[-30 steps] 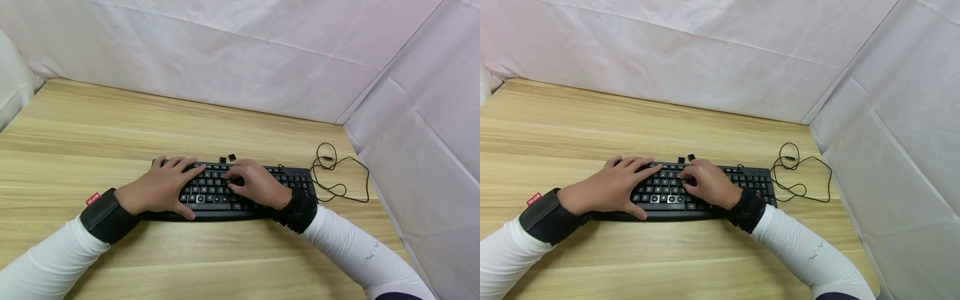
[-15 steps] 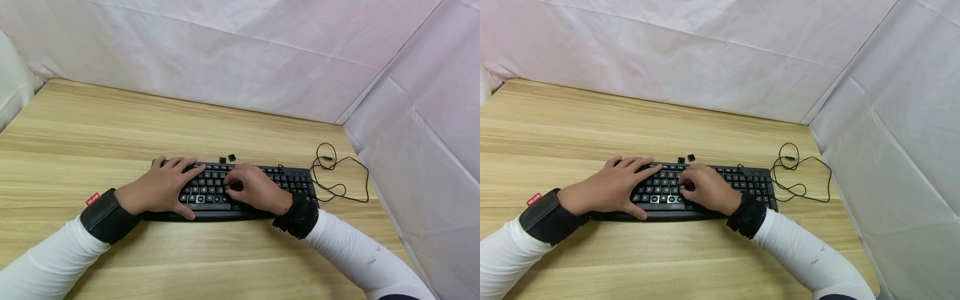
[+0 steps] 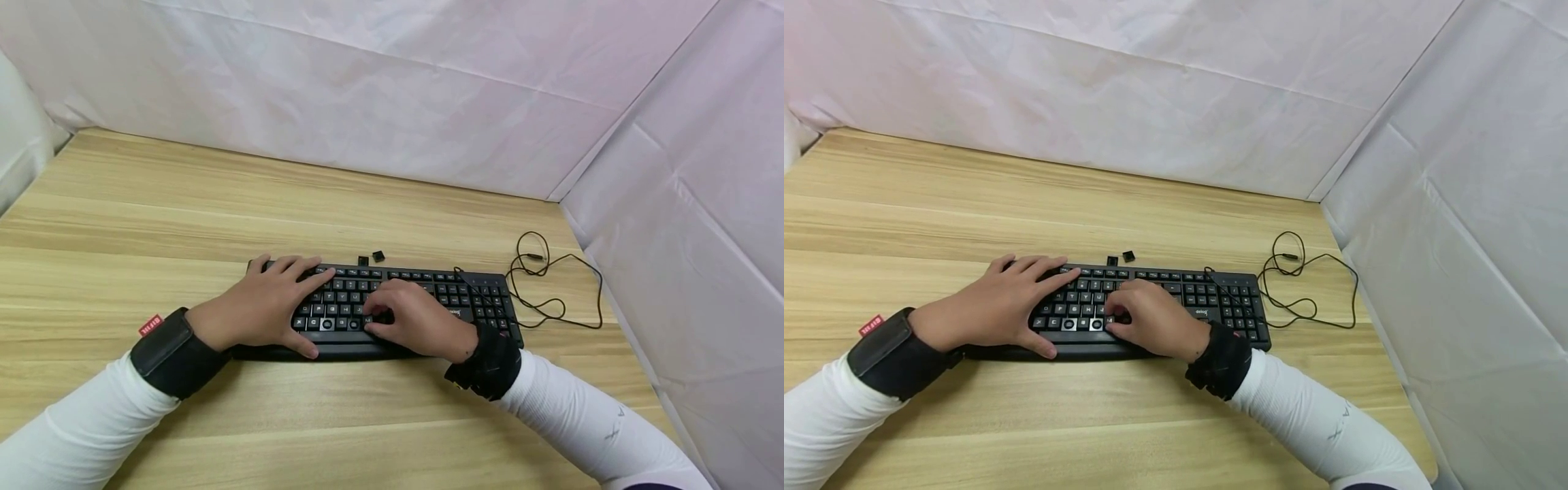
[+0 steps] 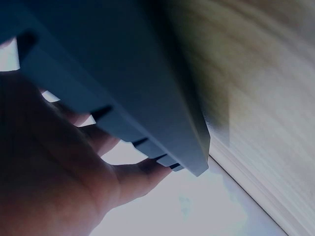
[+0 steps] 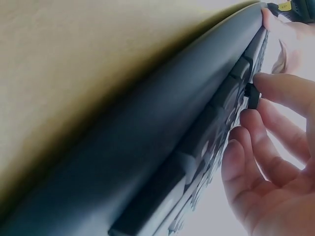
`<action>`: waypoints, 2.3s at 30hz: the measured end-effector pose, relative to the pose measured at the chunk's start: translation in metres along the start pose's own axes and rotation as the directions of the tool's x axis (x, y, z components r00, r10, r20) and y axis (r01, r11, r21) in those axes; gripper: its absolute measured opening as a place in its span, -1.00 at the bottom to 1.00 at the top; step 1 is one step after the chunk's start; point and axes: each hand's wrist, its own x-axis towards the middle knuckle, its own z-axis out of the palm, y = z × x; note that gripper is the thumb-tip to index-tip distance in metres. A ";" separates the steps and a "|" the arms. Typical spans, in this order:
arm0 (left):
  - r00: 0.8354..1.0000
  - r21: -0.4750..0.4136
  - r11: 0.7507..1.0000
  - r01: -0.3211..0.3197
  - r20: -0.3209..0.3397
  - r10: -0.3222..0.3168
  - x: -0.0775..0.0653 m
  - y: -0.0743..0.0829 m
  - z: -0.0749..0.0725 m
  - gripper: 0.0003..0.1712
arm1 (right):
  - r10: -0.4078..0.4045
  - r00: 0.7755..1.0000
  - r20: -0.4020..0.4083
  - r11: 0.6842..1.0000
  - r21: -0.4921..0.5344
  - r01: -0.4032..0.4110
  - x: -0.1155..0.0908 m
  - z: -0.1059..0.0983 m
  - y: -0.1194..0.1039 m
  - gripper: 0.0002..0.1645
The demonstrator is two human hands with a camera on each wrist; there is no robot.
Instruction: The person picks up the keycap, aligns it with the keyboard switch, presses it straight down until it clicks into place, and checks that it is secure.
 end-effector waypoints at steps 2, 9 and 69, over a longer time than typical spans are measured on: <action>1.000 -0.001 1.000 0.000 0.000 0.000 0.000 0.000 0.000 0.37 | -0.003 1.000 -0.002 1.000 -0.007 0.003 0.000 0.001 0.000 -0.84; 1.000 0.001 1.000 -0.003 0.000 0.003 0.001 0.000 0.000 0.37 | 0.007 1.000 -0.002 1.000 -0.030 -0.007 -0.002 0.002 0.001 -0.85; 1.000 -0.007 1.000 -0.003 0.004 0.003 0.000 0.000 0.000 0.37 | 0.045 0.999 -0.016 0.999 -0.012 -0.045 -0.003 0.003 -0.003 -0.89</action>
